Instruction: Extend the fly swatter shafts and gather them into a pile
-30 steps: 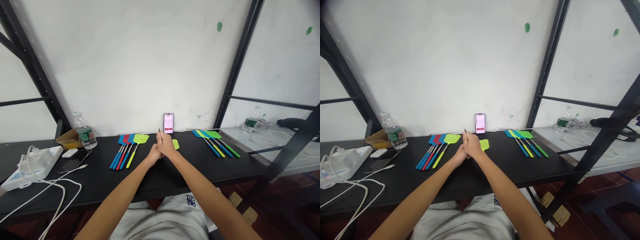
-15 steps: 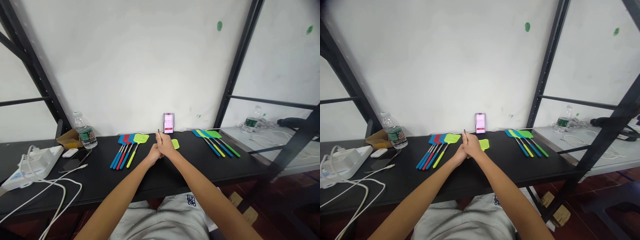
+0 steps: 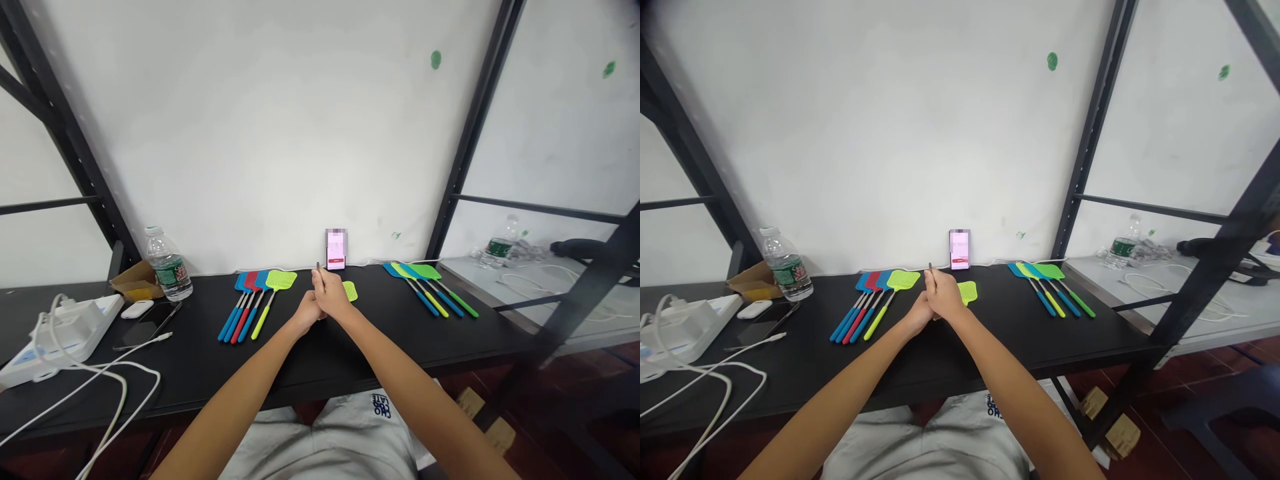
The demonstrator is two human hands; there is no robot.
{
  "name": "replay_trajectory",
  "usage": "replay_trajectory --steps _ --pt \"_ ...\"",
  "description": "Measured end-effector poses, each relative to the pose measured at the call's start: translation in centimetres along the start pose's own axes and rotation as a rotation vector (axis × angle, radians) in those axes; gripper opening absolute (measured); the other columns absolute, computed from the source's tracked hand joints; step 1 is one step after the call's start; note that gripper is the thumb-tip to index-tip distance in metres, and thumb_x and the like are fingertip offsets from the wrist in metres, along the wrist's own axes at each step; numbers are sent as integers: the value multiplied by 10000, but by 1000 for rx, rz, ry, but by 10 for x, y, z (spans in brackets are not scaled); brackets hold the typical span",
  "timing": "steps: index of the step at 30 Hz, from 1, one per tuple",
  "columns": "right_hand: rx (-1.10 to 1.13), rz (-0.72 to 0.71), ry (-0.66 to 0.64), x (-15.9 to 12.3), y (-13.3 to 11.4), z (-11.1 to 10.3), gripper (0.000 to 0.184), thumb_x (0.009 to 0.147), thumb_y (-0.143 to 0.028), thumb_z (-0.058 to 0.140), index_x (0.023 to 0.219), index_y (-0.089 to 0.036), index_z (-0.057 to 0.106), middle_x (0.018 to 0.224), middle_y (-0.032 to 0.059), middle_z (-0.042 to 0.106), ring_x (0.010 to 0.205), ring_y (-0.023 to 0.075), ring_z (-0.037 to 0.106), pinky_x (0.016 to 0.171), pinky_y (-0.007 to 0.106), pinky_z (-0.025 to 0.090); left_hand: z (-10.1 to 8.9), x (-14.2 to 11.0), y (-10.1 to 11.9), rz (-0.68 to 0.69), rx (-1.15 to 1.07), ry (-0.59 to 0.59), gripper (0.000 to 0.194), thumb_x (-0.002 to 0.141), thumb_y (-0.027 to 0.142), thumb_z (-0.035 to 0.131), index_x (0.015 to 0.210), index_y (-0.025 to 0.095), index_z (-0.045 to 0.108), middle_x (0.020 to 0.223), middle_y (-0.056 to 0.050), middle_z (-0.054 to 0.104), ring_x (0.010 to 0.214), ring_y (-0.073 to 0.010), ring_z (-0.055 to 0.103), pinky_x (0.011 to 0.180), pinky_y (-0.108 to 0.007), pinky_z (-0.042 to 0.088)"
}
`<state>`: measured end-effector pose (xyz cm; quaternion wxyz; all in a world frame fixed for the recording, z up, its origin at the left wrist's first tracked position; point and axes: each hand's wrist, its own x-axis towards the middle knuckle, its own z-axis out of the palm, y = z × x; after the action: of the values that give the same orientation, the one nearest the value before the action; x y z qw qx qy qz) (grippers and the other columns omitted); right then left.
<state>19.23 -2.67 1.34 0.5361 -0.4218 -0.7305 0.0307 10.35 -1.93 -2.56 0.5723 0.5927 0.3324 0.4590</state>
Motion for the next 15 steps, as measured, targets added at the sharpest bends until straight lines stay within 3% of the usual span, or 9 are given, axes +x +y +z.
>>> replay_trajectory --steps 5,9,12,13,15 --pt "-6 1 48 -2 1 -1 332 966 -361 312 715 -211 469 627 2 497 568 141 452 577 260 319 1 1 1 7 19 -10 286 667 259 604 487 176 397 408 55 366 397 -42 308 433 -213 234" --pt "-55 45 68 1 15 -8 378 977 -370 250 789 -203 532 739 45 571 706 168 532 684 274 379 2 3 3 -23 -24 -7 391 728 391 633 541 195 352 422 80 321 368 -33 284 405 -206 222" --pt "-331 310 100 5 38 -15 373 933 -446 346 861 -169 585 883 127 604 871 230 560 781 330 397 2 3 7 -51 -77 38 459 739 513 640 623 212 313 456 109 285 352 -26 260 380 -193 221" --pt "-458 432 57 7 46 -17 404 870 -513 450 908 -141 603 962 172 598 946 271 551 807 358 400 1 4 9 -53 -83 58 468 733 532 646 647 214 314 469 111 294 351 -25 265 375 -187 224" --pt "-641 660 -104 9 59 -19 643 700 -636 605 1019 -78 613 1095 245 557 1056 349 513 840 412 406 0 4 11 -55 -75 100 464 727 546 653 684 212 333 493 108 325 351 -23 278 364 -175 214"
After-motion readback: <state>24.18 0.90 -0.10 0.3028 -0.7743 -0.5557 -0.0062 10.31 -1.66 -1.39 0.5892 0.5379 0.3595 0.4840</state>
